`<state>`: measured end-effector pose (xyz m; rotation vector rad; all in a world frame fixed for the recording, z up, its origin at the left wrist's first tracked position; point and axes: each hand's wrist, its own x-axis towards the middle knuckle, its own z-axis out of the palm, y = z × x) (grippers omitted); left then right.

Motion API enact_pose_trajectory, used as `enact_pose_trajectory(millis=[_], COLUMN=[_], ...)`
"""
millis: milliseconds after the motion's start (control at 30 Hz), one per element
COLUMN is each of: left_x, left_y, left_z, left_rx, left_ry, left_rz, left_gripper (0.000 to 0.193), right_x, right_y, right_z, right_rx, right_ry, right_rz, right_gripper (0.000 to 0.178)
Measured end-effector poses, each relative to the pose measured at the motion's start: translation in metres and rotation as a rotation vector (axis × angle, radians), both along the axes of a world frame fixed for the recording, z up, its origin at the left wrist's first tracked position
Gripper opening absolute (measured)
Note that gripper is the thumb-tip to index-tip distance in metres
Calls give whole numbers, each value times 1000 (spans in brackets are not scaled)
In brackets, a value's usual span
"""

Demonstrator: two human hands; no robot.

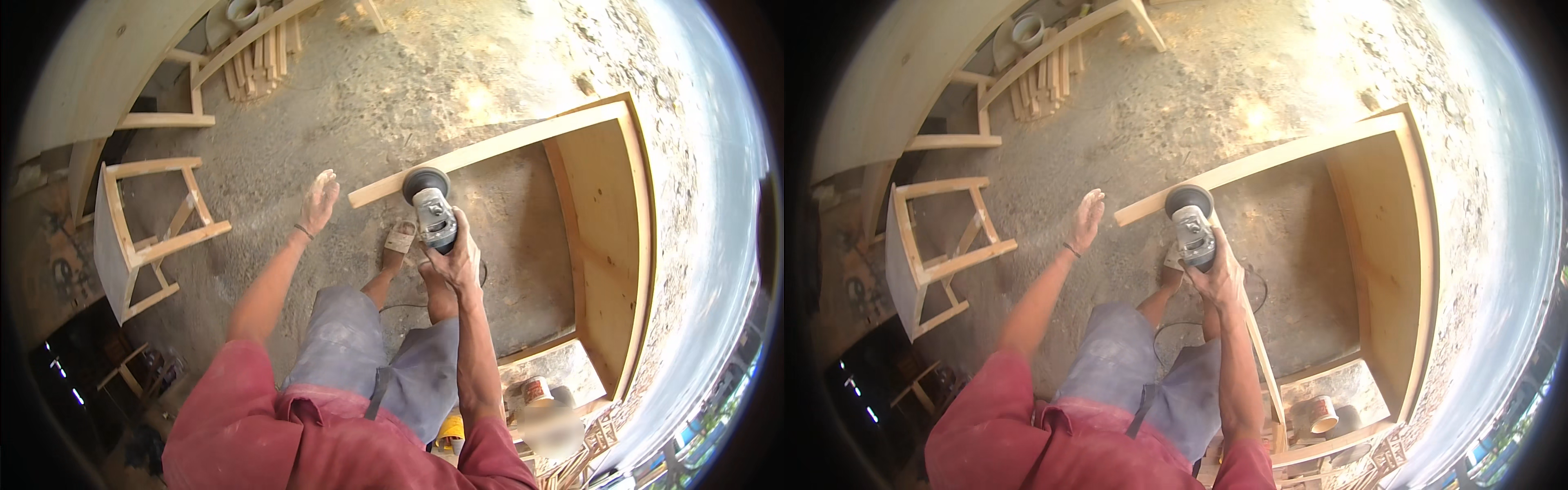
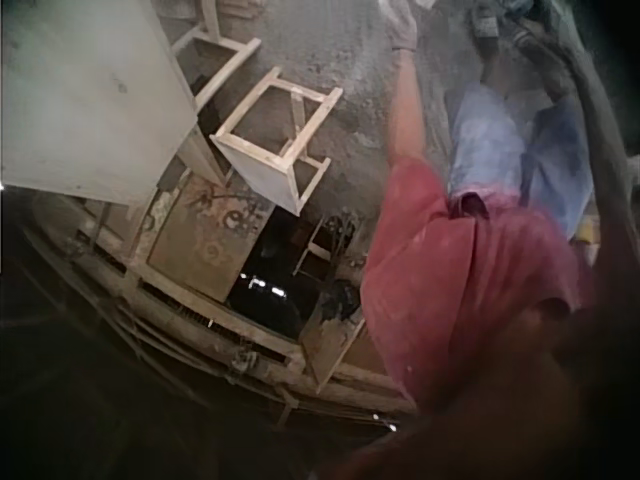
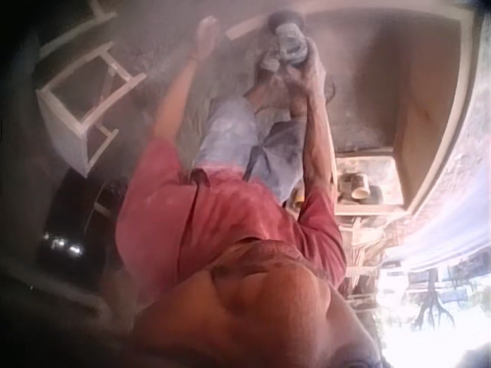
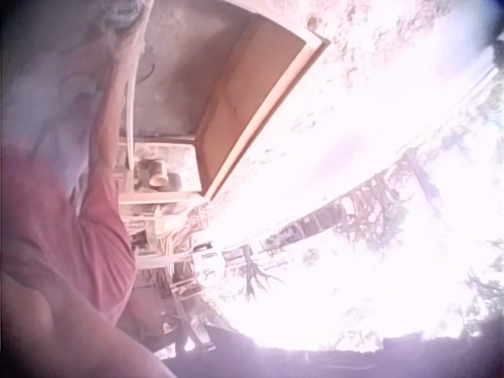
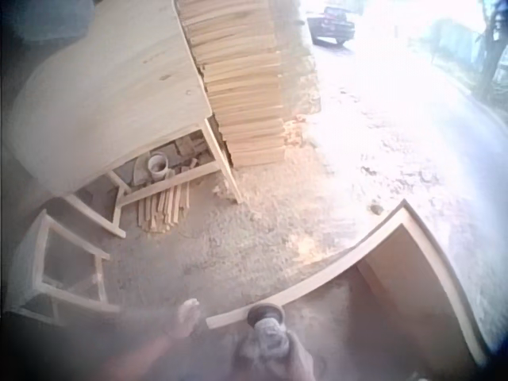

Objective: The person sands the surfaces and edges of a wooden table frame using a power sander.

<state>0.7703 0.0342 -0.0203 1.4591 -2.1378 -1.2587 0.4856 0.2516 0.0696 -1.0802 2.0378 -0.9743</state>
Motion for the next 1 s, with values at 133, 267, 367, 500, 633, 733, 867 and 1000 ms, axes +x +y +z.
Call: enact_pose_trajectory(millis=[133,267,367,500,633,733,867,1000], left_x=[-85,-193,-270,-327,-349,-347,-346,-348], left_y=[3,-1,1,6,9,13,15,17], left_z=[23,44,48,44,39,38,36,39], left_rx=[-319,-112,-84,-27,11,-17,-82,-160], left_ry=[-133,-261,-168,-101,-215,-269,-331,-362], left_rz=[-327,-552,-619,-569,-507,-484,-478,-483], left_gripper=[79,81,74,74,70,70,69,62], right_x=[-71,-170,-232,-286,-332,-352,-365,-370], right_y=[-1,-7,-5,-8,-7,-9,-12,-15], right_z=[9,14,19,33,36,40,39,40], right_rx=[-17,-35,-38,-9,-35,-38,-52,-42], right_ry=[-59,-71,-47,-61,-36,-53,-49,-148], right_rz=[-200,-321,-368,-423,-455,-478,-494,-522], right_gripper=[93,95,95,93,92,92,93,97])
